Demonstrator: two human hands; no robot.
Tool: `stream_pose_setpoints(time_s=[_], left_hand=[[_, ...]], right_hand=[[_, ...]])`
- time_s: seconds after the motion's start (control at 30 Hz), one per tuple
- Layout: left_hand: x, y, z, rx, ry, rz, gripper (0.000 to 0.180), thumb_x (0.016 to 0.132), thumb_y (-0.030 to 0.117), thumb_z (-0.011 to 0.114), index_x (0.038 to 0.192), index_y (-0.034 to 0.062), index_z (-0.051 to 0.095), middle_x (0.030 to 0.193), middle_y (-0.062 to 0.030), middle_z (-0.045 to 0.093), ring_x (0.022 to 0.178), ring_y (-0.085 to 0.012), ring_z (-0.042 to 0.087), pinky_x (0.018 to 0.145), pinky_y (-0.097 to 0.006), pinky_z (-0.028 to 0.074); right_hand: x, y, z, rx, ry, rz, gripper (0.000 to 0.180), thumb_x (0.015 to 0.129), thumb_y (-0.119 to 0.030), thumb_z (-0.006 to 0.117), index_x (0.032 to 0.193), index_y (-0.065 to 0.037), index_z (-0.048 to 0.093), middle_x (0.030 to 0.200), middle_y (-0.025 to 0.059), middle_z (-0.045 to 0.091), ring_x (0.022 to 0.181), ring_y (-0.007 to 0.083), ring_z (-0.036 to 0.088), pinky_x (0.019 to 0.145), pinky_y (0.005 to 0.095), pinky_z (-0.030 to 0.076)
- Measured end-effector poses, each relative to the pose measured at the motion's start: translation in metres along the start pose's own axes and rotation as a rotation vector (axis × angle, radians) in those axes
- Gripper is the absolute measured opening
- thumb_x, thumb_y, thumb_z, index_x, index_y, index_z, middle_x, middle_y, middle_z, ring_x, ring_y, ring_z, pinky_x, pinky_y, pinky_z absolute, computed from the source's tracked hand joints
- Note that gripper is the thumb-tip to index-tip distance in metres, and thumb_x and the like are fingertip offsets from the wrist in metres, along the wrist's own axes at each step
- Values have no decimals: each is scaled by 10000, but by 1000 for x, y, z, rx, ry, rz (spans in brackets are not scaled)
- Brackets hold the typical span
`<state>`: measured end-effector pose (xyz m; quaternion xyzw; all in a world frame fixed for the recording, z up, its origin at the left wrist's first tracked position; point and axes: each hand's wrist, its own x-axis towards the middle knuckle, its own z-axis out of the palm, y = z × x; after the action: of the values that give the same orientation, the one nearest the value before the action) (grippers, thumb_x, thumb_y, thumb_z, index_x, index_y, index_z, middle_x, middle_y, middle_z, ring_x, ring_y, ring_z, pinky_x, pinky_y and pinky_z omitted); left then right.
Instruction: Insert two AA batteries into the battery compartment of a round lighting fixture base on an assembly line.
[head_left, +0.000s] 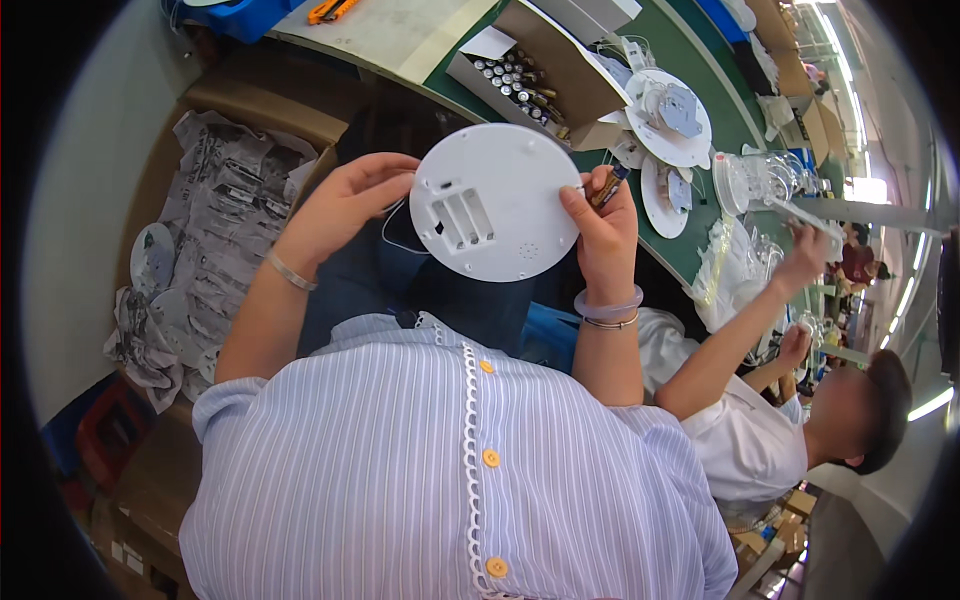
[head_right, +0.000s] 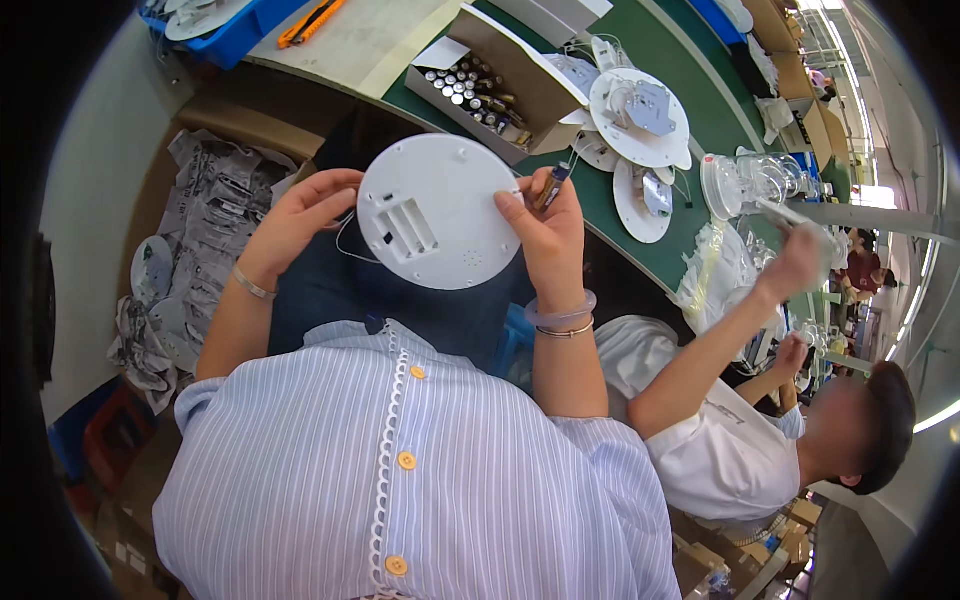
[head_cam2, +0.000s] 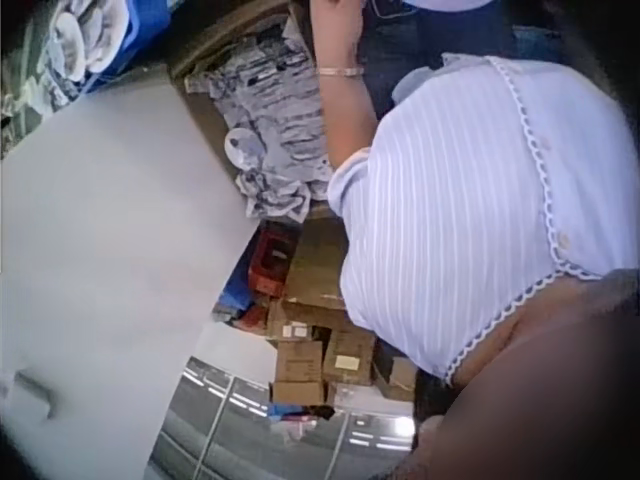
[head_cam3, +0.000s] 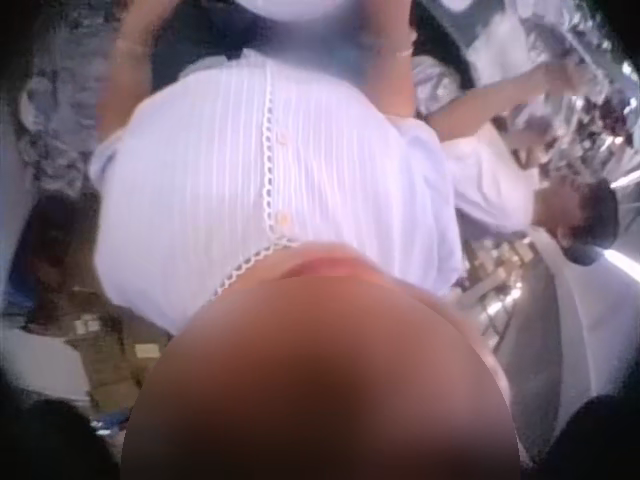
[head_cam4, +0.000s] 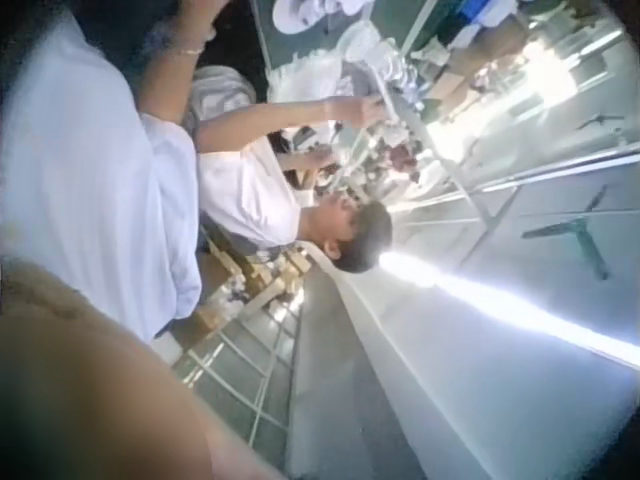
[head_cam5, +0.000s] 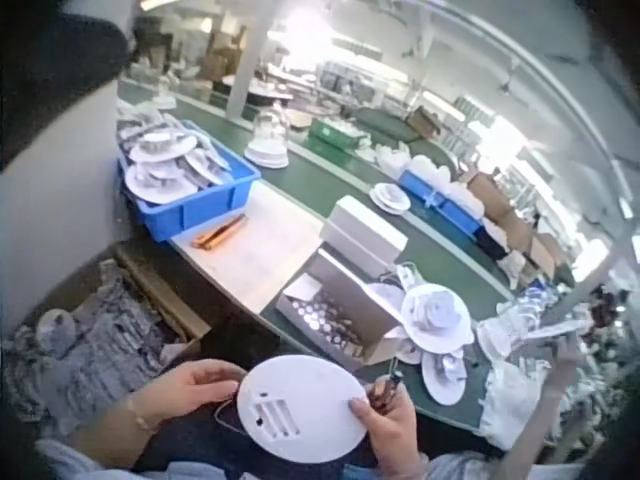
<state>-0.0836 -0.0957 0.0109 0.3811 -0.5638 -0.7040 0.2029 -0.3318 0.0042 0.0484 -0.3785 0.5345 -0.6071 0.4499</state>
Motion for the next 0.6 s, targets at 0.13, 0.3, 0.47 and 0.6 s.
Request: stream_pose_setpoints(time_s=[0.13, 0.3, 0.47, 0.6], left_hand=[[7, -8, -26, -187, -175, -86, 387, 913, 342, 433, 1211, 102, 490, 1003, -50, 621, 982, -123, 563, 741, -254, 450], [20, -10, -54, -268, -181, -195, 414, 924, 351, 388, 1211, 70, 489, 959, -69, 644, 991, -140, 562, 833, -291, 427], [31, -26, 1, -465, -349, 119, 466, 919, 329, 404, 1234, -11, 445, 1203, -115, 522, 1103, -164, 497, 970, -321, 352], [24, -30, 43, -687, -544, -164, 466, 908, 273, 463, 1267, -16, 392, 1224, -118, 502, 1101, -189, 508, 934, -310, 406]], right_hand=[[3, -1, -6, -59, -40, 16, 281, 761, 8, 645, 856, -75, 394, 819, 34, 533, 735, 79, 514, 643, 197, 424], [5, -6, -16, -20, -75, 51, 283, 756, 0, 653, 848, -81, 399, 816, 33, 548, 716, 79, 525, 632, 193, 426], [8, -3, -15, 11, -98, 102, 293, 751, 5, 659, 852, -83, 398, 819, 37, 554, 711, 78, 527, 623, 190, 421], [14, 7, -7, -166, 36, 33, 108, 874, -118, 539, 830, -62, 457, 821, 17, 545, 707, 59, 493, 632, 187, 410]])
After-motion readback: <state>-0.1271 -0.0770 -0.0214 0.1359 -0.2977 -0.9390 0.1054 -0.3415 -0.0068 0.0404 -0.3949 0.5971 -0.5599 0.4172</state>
